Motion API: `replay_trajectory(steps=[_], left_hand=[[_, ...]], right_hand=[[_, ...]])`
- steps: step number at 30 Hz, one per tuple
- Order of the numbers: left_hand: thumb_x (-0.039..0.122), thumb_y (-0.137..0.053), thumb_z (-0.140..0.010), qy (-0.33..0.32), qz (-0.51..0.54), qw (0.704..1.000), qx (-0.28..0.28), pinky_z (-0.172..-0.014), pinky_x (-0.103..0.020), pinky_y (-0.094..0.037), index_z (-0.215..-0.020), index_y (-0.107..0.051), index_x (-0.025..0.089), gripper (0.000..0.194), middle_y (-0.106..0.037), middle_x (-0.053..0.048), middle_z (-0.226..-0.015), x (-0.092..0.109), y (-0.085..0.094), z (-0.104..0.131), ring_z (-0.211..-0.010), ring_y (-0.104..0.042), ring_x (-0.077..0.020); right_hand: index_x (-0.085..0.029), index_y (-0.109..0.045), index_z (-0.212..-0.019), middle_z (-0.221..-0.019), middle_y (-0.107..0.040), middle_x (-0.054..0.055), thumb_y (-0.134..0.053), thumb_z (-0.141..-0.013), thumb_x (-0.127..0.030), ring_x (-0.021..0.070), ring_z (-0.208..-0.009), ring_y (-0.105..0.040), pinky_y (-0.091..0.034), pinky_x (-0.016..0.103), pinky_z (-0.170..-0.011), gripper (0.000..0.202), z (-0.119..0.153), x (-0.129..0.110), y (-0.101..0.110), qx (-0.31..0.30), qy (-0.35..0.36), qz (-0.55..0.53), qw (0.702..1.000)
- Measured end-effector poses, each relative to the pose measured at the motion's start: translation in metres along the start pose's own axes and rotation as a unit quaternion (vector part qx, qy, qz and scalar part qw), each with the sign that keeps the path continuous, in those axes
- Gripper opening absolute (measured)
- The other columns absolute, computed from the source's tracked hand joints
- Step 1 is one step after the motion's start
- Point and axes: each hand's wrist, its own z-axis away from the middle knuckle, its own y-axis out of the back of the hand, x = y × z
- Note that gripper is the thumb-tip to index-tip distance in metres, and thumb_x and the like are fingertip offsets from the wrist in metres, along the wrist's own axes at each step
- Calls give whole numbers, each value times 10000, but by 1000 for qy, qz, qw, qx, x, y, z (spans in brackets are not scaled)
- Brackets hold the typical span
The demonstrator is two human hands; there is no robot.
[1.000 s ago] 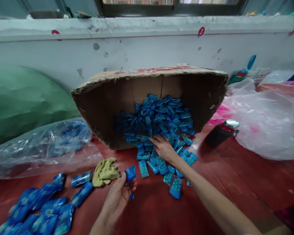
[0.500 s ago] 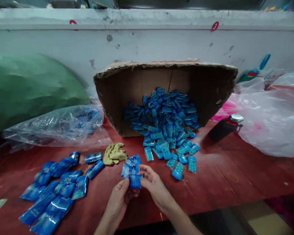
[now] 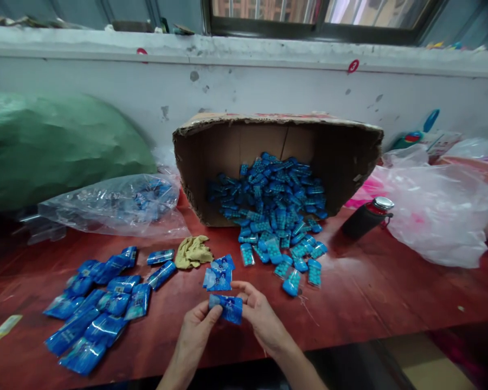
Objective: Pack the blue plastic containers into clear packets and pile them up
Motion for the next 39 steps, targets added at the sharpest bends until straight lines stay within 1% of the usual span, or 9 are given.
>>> replay_trajectory(steps=[4, 8, 11, 14, 17, 27, 30, 33, 39], left_hand=[[357, -690, -601, 88, 121, 989, -10, -460, -219, -460, -631, -634, 114, 252, -635, -41, -536, -7, -10, 4, -473, -566, -127], [294, -681, -629, 120, 180, 976, 22, -432, -211, -469, -650, -612, 110, 198, -601, -26, -489, -11, -11, 8, -438, -563, -120], [268, -648, -672, 142, 197, 967, 72, -390, -185, -453, -645, -586, 120, 163, -570, -9, -450, -8, -8, 11, -423, -558, -113], [275, -575, -738, 161, 205, 962, 87, -378, -182, -450, -634, -559, 124, 184, -560, -15, -438, -3, -7, 15, -421, -562, -115], [278, -520, -777, 171, 216, 958, 84, -370, -178, -445, -653, -554, 124, 200, -554, -14, -432, -1, -5, 18, -411, -559, -113], [284, -565, -746, 146, 220, 961, 81, -387, -178, -456, -703, -562, 127, 162, -572, -18, -446, -10, 10, 11, -442, -576, -122], [304, -611, -706, 133, 229, 960, 93, -401, -182, -466, -682, -559, 128, 185, -576, -16, -450, -13, 9, 6, -452, -584, -126], [314, -632, -684, 123, 234, 959, 100, -392, -181, -458, -669, -552, 133, 198, -570, -9, -437, -16, 6, 2, -444, -581, -127], [345, -638, -673, 111, 226, 966, 65, -407, -183, -449, -699, -564, 132, 227, -563, 0, -434, -17, 4, 0, -449, -571, -118]], right_hand=[[-191, -477, -1058, -619, -511, -55, -517, -762, -231, 81, -486, -482, -390, 191, -463, 302, 5, 19, 2, 52, 50, 94, 993], [-210, -471, -1125, -677, -552, -32, -454, -810, -278, 96, -515, -524, -443, 216, -509, 322, 7, 6, 8, -51, 69, 234, 968], [-216, -509, -1094, -899, -594, 27, -474, -817, -278, 153, -788, -580, -447, 256, -707, 285, -14, -20, 18, 21, 151, 457, 876], [-204, -466, -1144, -1034, -552, 105, -471, -827, -330, 228, -884, -582, -446, 318, -721, 342, -53, -35, 23, 141, 80, 698, 698], [-169, -482, -1113, -1048, -529, 168, -543, -782, -302, 289, -882, -592, -446, 360, -689, 362, -89, -31, 20, 155, 42, 724, 670], [-180, -460, -1136, -974, -586, 96, -523, -745, -239, 243, -879, -588, -441, 358, -735, 401, -99, -39, 38, 88, 32, 666, 740], [-226, -332, -1208, -940, -574, 28, -395, -822, -309, 153, -738, -599, -478, 258, -578, 400, -68, -39, 39, 53, 50, 558, 827], [-252, -319, -1175, -954, -542, 24, -495, -766, -308, 120, -611, -558, -450, 215, -446, 449, -34, -29, 28, 26, 73, 198, 977], [-250, -390, -1059, -950, -544, 27, -639, -660, -231, 142, -643, -556, -477, 236, -448, 471, -8, -7, 7, 36, 62, 26, 997]])
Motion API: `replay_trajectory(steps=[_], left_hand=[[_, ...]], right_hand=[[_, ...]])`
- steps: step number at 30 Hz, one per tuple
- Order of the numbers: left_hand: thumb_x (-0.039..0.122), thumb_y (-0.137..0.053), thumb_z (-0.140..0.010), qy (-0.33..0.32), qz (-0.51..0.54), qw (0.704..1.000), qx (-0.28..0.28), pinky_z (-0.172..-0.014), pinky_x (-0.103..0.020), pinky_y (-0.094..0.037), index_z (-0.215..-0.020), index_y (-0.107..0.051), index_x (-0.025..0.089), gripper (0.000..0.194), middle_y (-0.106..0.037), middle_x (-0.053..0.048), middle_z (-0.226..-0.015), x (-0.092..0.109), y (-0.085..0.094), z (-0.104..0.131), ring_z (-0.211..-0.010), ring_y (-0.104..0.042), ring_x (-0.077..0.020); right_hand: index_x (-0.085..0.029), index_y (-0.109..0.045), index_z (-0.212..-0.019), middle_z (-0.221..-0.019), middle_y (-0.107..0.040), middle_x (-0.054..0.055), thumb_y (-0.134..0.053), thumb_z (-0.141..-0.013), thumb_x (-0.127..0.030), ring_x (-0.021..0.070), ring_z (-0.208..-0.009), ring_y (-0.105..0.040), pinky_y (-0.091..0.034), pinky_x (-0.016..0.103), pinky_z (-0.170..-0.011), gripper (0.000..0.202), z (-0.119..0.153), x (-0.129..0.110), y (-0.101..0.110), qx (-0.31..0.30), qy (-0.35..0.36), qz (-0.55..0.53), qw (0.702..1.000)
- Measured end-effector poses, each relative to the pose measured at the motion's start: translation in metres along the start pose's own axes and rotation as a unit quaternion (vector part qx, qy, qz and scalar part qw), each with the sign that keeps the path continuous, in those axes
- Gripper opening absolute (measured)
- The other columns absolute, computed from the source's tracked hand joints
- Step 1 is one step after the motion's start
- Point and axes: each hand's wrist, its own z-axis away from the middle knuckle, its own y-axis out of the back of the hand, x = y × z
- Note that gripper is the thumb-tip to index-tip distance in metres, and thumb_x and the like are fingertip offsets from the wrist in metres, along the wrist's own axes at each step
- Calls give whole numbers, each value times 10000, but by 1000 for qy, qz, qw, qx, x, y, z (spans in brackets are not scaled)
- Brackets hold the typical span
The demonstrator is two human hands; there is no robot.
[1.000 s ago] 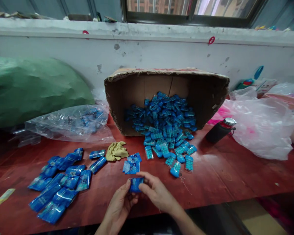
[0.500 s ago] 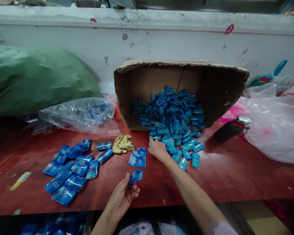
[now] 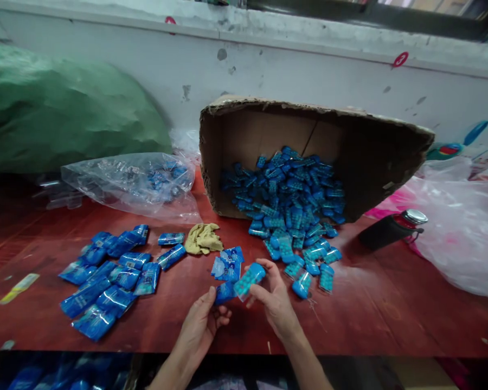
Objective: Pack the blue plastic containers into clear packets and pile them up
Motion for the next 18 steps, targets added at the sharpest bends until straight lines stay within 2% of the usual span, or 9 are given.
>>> replay_trajectory(steps=[4, 8, 14, 18], left_hand=[[355, -648, -660, -17, -9, 1000, -7, -425, -187, -449, -705, -569, 131, 241, -566, 2, -443, 1, 1, 4, -461, -569, -116], [363, -675, -624, -43, -23, 999, -1, -435, -200, -453, -710, -585, 125, 269, -574, 4, -461, 2, 1, 6, -457, -558, -112], [375, -676, -612, -98, -44, 994, -5, -453, -221, -453, -668, -591, 127, 268, -584, 1, -472, 4, 0, 7, -453, -541, -111], [384, -689, -589, -104, -41, 994, 5, -459, -227, -456, -671, -591, 132, 282, -590, 1, -471, 4, -3, 9, -442, -536, -110]], right_hand=[[-245, -388, -1043, -944, -533, 18, -636, -668, -193, 143, -688, -550, -504, 268, -539, 453, 1, 3, -2, 15, 27, 40, 999], [-236, -403, -1013, -968, -532, 13, -642, -664, -190, 138, -759, -538, -479, 272, -669, 425, 6, 0, -2, 24, 51, 66, 996], [-235, -413, -982, -970, -551, 23, -638, -663, -173, 147, -807, -535, -458, 270, -708, 396, 14, 1, -5, 57, 77, 87, 992], [-242, -406, -996, -1057, -526, 46, -644, -669, -176, 171, -872, -540, -453, 322, -787, 410, 20, 9, -6, 85, 94, 101, 987]])
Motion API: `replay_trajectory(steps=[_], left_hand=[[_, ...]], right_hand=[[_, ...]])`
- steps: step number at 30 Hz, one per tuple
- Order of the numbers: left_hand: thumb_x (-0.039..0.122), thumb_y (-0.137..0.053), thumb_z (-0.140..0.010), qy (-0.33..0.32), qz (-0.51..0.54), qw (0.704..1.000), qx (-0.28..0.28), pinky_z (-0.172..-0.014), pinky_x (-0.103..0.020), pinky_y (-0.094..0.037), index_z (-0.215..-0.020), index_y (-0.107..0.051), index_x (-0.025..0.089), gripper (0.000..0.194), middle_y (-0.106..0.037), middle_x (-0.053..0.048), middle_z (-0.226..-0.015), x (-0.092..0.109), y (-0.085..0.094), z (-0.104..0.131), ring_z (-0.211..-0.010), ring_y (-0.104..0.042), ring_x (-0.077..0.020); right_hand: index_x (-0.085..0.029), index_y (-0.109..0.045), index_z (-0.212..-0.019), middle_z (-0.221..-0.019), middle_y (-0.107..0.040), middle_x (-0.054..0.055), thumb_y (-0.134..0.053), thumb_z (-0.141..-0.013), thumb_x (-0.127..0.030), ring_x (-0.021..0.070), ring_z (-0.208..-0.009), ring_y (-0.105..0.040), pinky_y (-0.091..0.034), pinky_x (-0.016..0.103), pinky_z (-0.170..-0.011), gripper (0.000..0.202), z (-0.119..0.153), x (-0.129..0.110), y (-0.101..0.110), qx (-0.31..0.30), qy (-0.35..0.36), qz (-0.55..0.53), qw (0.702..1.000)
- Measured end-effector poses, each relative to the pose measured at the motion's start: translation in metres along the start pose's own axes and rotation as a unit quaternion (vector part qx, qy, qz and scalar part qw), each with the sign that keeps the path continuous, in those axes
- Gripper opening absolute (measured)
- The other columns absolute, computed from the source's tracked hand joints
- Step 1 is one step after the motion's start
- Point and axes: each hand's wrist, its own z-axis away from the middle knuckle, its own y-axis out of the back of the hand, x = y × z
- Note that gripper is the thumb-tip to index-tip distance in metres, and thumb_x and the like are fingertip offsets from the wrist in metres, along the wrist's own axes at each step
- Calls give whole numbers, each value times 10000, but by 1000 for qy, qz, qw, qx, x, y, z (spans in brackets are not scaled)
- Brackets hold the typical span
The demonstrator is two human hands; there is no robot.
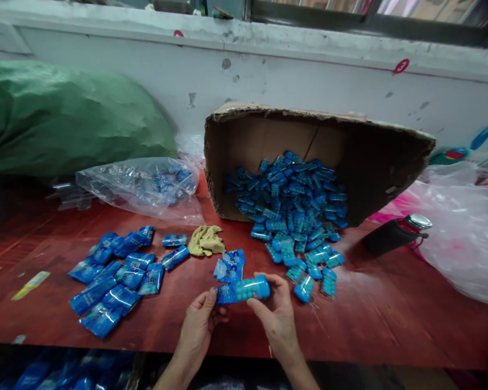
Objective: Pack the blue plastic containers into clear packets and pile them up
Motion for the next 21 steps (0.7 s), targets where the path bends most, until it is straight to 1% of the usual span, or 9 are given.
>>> replay_trajectory(steps=[3, 7, 10, 12, 13, 15, 18, 19, 21], left_hand=[[386, -705, -562, 1, 0, 1000, 11, -452, -224, -454, -658, -585, 130, 299, -591, 3, -470, 0, -3, 0, -438, -539, -112], [375, -704, -570, -8, 22, 1000, 19, -476, -217, -457, -649, -561, 142, 285, -614, 14, -537, 2, -8, -1, -491, -571, -116], [341, -706, -581, 12, 60, 998, 19, -516, -225, -472, -701, -543, 163, 269, -626, 28, -595, 4, -13, 0, -551, -597, -121], [311, -701, -598, 30, 73, 997, 16, -531, -232, -478, -738, -532, 174, 259, -636, 23, -632, 5, -16, 0, -579, -606, -125], [294, -697, -607, 35, 72, 997, 16, -534, -233, -479, -755, -530, 175, 253, -640, 19, -644, 6, -17, 0, -583, -607, -125], [261, -693, -615, 38, 62, 997, 19, -528, -237, -481, -781, -534, 171, 247, -642, 13, -646, 8, -18, -2, -573, -608, -128], [229, -682, -629, 48, 42, 998, 4, -542, -256, -490, -840, -556, 159, 255, -658, -8, -674, 11, -16, -4, -581, -616, -143], [224, -676, -636, 54, 39, 998, -3, -552, -263, -494, -853, -562, 154, 254, -665, -17, -689, 12, -16, -5, -589, -620, -147], [218, -661, -655, 64, 41, 997, -11, -582, -273, -500, -867, -573, 148, 240, -674, -26, -712, 13, -16, -4, -607, -624, -148]], right_hand=[[-237, -401, -1034, -1116, -501, 69, -650, -674, -177, 206, -983, -512, -416, 360, -866, 442, 6, 9, 0, 11, 16, 29, 999], [-237, -416, -1049, -1111, -507, 69, -648, -683, -184, 215, -994, -513, -420, 369, -861, 437, 13, 28, -1, 9, 24, 62, 998], [-240, -466, -974, -1093, -513, 67, -653, -682, -196, 229, -1025, -495, -399, 392, -885, 350, 16, 43, -2, 41, 75, 115, 990], [-242, -495, -940, -1075, -524, 71, -643, -694, -203, 234, -1022, -494, -390, 405, -892, 290, 17, 48, -3, 51, 115, 153, 980], [-245, -506, -942, -1070, -531, 72, -634, -705, -208, 235, -1016, -498, -393, 407, -889, 272, 16, 48, -4, 44, 127, 166, 977], [-255, -528, -978, -1083, -540, 74, -622, -720, -221, 239, -1025, -498, -399, 403, -892, 276, 16, 42, -5, 2, 135, 177, 975], [-258, -536, -1062, -1107, -555, 68, -584, -759, -254, 237, -1048, -499, -403, 378, -905, 307, 16, 28, -5, -75, 103, 142, 982], [-257, -516, -1107, -1112, -557, 65, -556, -781, -270, 231, -1035, -513, -430, 365, -876, 328, 16, 24, -5, -89, 74, 112, 987], [-256, -455, -1181, -1101, -565, 62, -513, -808, -299, 217, -960, -556, -505, 323, -734, 381, 15, 21, -3, -98, 6, 46, 994]])
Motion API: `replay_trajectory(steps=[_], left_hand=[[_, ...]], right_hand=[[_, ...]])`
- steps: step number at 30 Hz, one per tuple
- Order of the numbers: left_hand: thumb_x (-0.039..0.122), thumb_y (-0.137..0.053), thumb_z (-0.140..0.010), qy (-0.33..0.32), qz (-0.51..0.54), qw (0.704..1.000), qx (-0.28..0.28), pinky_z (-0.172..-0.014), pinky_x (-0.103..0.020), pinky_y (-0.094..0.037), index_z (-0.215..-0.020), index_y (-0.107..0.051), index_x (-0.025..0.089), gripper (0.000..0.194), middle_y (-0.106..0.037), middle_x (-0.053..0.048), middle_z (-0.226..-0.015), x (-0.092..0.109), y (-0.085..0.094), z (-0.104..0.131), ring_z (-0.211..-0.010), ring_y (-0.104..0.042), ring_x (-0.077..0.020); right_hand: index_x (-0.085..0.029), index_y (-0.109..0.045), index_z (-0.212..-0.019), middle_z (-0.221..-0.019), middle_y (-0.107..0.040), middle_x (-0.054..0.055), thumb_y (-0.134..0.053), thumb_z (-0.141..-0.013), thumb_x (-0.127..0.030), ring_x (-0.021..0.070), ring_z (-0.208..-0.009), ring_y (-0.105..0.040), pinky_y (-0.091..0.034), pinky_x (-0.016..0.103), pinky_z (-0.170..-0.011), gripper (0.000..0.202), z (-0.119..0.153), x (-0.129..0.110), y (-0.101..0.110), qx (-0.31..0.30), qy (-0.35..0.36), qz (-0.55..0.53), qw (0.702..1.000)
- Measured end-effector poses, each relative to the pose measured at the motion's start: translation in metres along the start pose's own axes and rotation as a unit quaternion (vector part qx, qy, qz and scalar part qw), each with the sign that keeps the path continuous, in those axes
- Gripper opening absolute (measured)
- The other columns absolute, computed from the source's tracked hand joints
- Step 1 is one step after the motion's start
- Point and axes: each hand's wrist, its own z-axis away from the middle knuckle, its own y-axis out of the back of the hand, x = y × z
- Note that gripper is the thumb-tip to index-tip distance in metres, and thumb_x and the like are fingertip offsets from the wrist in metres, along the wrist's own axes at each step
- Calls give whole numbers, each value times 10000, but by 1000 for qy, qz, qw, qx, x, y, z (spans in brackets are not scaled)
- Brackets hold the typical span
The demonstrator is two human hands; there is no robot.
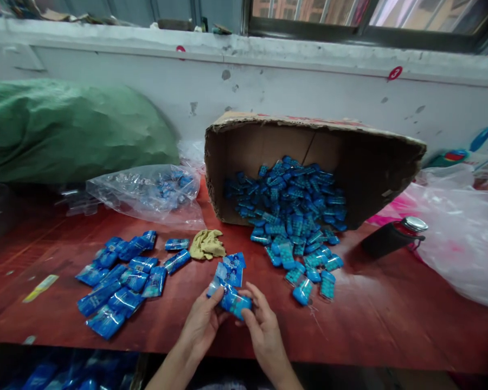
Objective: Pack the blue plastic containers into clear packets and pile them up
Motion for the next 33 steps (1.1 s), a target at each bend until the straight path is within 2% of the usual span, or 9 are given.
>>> replay_trajectory(steps=[3, 7, 10, 13, 16, 18, 25, 30, 33], left_hand=[[217, -642, -678, 12, 14, 1000, 10, -613, -282, -505, -838, -579, 144, 187, -678, -28, -710, -1, -3, 3, -633, -632, -154], [203, -623, -698, 38, 33, 999, 20, -568, -252, -504, -757, -570, 139, 102, -668, -19, -644, -2, -5, 5, -583, -627, -141], [159, -610, -708, 56, 49, 997, -3, -519, -218, -499, -747, -577, 129, 59, -666, -21, -641, -2, -3, 4, -552, -618, -121], [141, -579, -732, 66, 61, 995, -38, -557, -242, -522, -831, -591, 122, 101, -682, -52, -752, -1, 1, 2, -641, -641, -144], [135, -537, -762, 64, 76, 994, -39, -589, -282, -540, -869, -586, 115, 119, -680, -66, -812, -1, 2, 1, -680, -647, -160], [130, -512, -778, 72, 86, 993, -34, -607, -300, -547, -892, -580, 105, 135, -678, -76, -832, 0, 0, 1, -695, -649, -165], [84, -464, -798, 91, 104, 990, -11, -554, -210, -530, -817, -589, 86, 127, -680, -66, -738, 4, -7, -2, -631, -644, -123], [97, -517, -770, 61, 69, 995, -37, -571, -266, -544, -850, -584, 118, 106, -688, -55, -769, -1, -6, 2, -645, -647, -145], [105, -527, -768, 67, 75, 995, -11, -556, -255, -540, -846, -580, 115, 95, -688, -51, -745, -7, -8, 4, -615, -642, -134]], right_hand=[[-254, -447, -1184, -1033, -586, 56, -552, -778, -306, 192, -810, -589, -516, 265, -556, 423, 0, 6, 3, 24, -40, -16, 999], [-260, -584, -1024, -963, -612, 39, -618, -729, -259, 187, -819, -572, -481, 302, -735, 296, 2, 9, 0, 66, 33, 98, 992], [-265, -617, -942, -905, -617, 23, -656, -689, -227, 194, -835, -559, -454, 310, -777, 259, 1, 1, -2, 48, 48, 86, 994], [-254, -587, -986, -886, -608, 10, -652, -673, -199, 157, -710, -552, -475, 274, -631, 325, -8, -7, 3, -4, -43, -26, 999], [-235, -584, -996, -921, -590, 12, -620, -691, -192, 147, -721, -540, -471, 260, -594, 310, -17, -11, 11, -81, -93, -112, 986], [-234, -596, -973, -913, -584, 9, -609, -702, -185, 148, -744, -533, -467, 263, -619, 276, -20, -13, 15, -85, -81, -104, 988], [-277, -612, -997, -993, -563, 18, -654, -677, -139, 192, -958, -493, -372, 327, -880, 352, -15, -19, 13, -48, 67, 116, 990], [-266, -620, -946, -944, -539, 8, -624, -699, -143, 174, -891, -526, -413, 289, -802, 277, -20, -8, 21, -44, 38, 62, 996], [-261, -612, -957, -944, -543, 11, -619, -707, -153, 176, -886, -526, -418, 291, -793, 274, -21, -6, 23, -45, 36, 77, 995]])
